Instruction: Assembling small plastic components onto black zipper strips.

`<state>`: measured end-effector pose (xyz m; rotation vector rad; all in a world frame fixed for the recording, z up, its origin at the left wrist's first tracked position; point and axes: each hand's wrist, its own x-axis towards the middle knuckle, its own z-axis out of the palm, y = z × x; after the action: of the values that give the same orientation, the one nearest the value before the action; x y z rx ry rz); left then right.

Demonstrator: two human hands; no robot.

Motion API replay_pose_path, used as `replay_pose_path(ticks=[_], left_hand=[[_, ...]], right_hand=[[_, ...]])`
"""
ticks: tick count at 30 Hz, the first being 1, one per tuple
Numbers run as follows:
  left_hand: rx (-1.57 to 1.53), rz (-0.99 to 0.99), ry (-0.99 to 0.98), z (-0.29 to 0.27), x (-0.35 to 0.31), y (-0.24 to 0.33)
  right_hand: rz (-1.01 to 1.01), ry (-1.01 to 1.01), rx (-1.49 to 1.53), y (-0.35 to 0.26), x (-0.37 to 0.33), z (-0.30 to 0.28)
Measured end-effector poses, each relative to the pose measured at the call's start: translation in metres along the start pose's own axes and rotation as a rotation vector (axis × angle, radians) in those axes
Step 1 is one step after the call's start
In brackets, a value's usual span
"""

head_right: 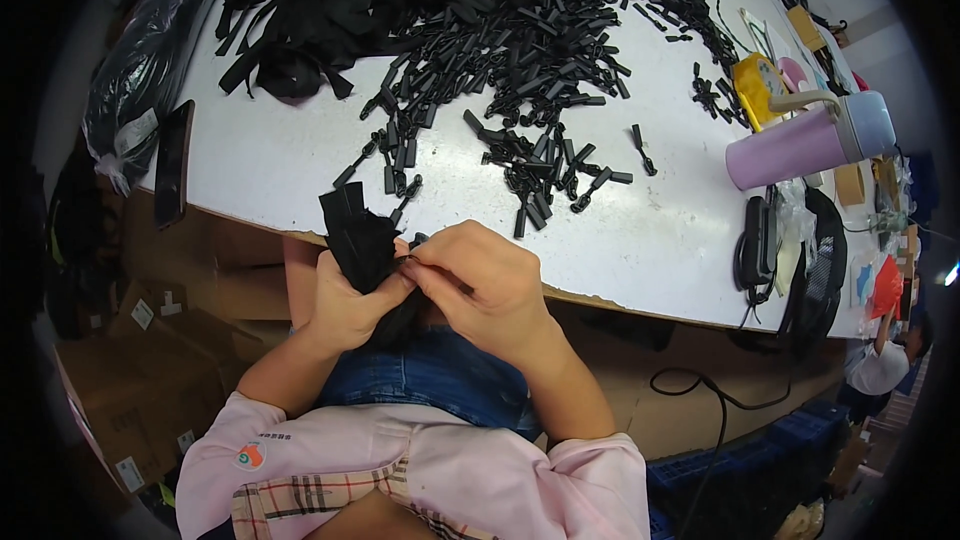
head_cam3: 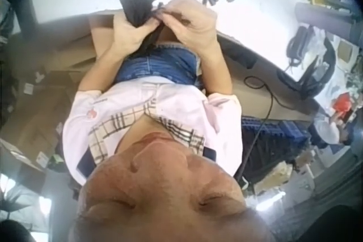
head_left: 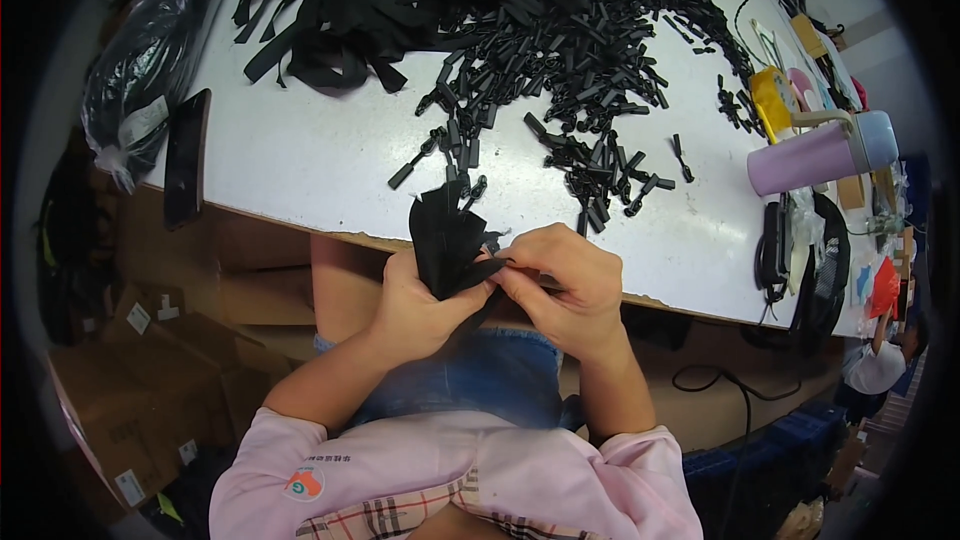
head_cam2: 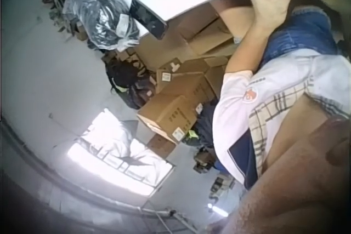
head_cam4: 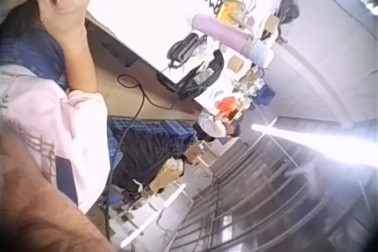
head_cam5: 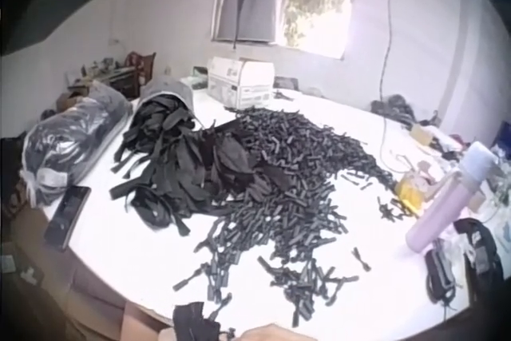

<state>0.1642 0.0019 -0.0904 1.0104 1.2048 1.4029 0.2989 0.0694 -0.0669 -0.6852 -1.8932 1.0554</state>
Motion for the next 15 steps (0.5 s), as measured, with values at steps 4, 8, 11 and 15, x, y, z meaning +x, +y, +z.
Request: replay_pose_path(ticks=[4, 8, 11, 15], left_hand=[[0.016, -0.009, 0.042, 0.0000, 0.0010, 0.0006], [-0.002, 0.003, 0.008, -0.0009, 0.0012, -0.0003], [0.022, -0.001, 0.020, -0.0027, 0.0019, -0.0009], [0.038, -0.025, -0.016, -0.0049, 0.0018, -0.0003]], right_hand=[[-0.039, -0.014, -0.038, 0.0002, 0.0009, -0.0021], [0.016, -0.041, 0.026, 0.0006, 0.0016, -0.0024], [-0.034, -0.037, -0.040, 0.0004, 0.0020, -0.0011], [0.025, -0.040, -0.014, -0.0011, 0.0020, -0.0016]])
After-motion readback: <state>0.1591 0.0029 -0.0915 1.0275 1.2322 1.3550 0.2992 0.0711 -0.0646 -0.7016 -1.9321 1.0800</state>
